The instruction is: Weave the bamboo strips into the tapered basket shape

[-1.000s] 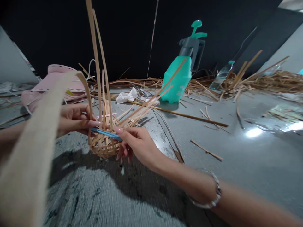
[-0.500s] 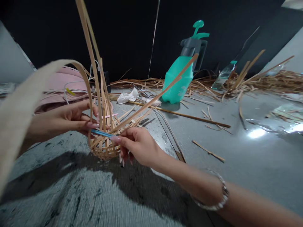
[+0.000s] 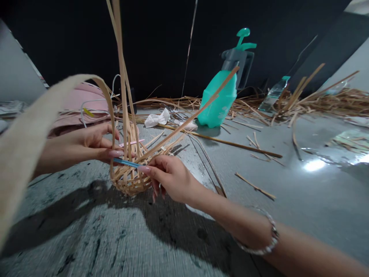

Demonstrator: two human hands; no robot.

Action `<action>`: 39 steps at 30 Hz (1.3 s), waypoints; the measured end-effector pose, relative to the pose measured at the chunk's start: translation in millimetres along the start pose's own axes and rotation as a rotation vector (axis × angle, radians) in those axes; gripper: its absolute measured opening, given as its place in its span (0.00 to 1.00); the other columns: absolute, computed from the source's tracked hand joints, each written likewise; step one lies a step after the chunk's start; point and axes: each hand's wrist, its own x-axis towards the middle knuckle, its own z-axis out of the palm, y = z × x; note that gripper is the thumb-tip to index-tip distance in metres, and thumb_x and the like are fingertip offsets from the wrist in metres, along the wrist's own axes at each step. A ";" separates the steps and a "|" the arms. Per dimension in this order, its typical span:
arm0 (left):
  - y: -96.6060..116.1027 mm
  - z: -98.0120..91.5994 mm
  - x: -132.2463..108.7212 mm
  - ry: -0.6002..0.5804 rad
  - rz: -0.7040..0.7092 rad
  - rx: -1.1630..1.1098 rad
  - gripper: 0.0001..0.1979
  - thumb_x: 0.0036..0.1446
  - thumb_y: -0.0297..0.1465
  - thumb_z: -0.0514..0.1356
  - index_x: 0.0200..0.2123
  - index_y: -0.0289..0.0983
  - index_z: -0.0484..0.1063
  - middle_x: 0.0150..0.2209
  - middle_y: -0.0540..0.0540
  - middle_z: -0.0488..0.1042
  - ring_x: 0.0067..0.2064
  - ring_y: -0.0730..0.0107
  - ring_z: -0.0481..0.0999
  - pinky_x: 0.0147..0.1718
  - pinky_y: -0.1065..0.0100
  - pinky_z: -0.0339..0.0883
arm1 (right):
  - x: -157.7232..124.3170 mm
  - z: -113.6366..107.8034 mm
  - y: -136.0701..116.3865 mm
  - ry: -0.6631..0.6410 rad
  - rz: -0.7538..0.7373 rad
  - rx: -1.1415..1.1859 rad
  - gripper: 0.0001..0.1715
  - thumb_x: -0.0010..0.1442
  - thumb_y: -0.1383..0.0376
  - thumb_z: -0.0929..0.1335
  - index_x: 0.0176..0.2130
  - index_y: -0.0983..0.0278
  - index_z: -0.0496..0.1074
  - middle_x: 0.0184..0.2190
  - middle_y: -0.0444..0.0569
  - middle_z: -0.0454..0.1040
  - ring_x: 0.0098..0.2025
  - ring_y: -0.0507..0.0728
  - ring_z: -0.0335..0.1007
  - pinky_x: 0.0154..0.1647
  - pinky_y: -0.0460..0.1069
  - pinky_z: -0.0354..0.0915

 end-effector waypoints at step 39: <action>-3.2 22.6 7.2 0.099 -0.020 -0.242 0.10 0.52 0.34 0.67 0.40 0.44 0.80 0.39 0.50 0.83 0.46 0.63 0.80 0.50 0.65 0.71 | -6.4 4.1 -5.0 0.050 -0.110 -0.280 0.16 0.63 0.60 0.64 0.25 0.62 0.61 0.14 0.36 0.58 0.13 0.46 0.57 0.13 0.42 0.52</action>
